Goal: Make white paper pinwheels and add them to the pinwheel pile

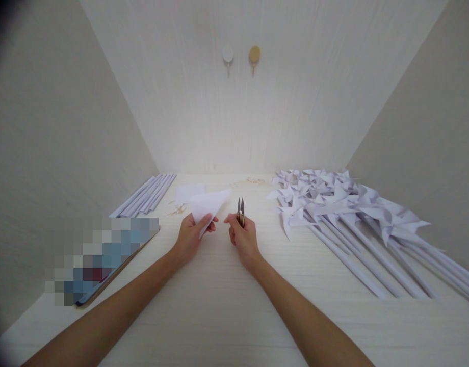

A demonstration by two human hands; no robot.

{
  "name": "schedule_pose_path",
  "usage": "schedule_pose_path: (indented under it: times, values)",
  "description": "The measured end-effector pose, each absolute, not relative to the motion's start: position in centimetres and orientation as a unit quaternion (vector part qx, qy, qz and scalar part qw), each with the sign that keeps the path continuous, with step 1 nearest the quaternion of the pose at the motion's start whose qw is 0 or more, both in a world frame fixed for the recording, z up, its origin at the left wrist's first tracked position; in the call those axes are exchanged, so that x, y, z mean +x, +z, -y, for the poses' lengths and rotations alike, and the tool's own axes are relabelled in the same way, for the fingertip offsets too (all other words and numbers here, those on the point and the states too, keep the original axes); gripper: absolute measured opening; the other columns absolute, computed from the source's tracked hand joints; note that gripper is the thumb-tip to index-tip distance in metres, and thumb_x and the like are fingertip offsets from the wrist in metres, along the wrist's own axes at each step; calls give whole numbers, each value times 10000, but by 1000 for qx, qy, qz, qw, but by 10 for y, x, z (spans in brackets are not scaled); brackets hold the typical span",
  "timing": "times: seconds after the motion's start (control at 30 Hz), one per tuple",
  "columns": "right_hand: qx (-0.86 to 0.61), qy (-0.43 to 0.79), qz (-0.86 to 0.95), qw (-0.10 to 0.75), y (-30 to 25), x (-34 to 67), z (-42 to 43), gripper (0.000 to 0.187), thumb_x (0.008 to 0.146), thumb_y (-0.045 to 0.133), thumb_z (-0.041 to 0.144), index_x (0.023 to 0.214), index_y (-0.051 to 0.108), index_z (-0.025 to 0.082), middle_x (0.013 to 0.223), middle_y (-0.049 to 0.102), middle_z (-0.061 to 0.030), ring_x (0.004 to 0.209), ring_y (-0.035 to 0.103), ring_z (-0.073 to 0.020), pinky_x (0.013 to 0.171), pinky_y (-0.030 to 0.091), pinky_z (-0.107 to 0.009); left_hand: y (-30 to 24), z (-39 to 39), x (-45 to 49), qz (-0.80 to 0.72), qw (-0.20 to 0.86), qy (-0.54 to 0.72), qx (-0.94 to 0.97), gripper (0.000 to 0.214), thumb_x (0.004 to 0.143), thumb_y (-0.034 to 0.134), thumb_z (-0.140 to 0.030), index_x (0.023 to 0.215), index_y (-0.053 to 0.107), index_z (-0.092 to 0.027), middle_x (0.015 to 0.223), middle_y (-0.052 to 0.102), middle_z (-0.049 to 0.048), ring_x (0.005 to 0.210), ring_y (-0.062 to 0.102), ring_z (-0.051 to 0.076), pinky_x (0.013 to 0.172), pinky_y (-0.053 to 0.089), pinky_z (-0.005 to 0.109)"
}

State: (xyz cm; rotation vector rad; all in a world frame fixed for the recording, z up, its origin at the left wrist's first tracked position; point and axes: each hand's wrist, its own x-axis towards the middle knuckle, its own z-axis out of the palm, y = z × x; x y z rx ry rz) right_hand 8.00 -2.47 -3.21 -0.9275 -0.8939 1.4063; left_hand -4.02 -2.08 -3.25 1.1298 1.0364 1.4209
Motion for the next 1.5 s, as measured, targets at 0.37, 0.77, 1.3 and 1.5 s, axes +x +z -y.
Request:
schedule_pose_path:
  times: [0.37,0.77,1.3,1.5]
  values:
    - [-316,645,297,629,-26,86,23,325,575,658,413,730,497,176,370,207,143,307,117,-5,295,69,-156,-32,26,-39,-451,397,429,675,271,774,418,-285,845,623,-122,514,534,-10,448,422,78,473,339,202]
    - [-282,680,274,618,-26,93,21,223,606,655,336,656,534,156,354,181,131,316,107,-10,295,88,-146,-28,28,-42,-409,394,402,718,290,734,466,-353,895,619,-168,652,541,11,542,424,105,511,325,218]
    - [-285,684,274,613,-26,93,20,235,591,662,323,717,551,159,351,219,131,314,126,-8,299,89,-149,-29,27,-44,-378,518,386,663,466,742,376,-513,895,593,-131,484,377,-45,418,304,67,410,219,200]
    - [-284,692,279,601,-26,93,20,249,579,651,268,777,535,171,347,219,139,305,126,-8,300,97,-138,-33,22,-43,-405,540,395,623,328,683,507,-426,791,604,-133,483,401,-49,428,314,61,404,217,190]
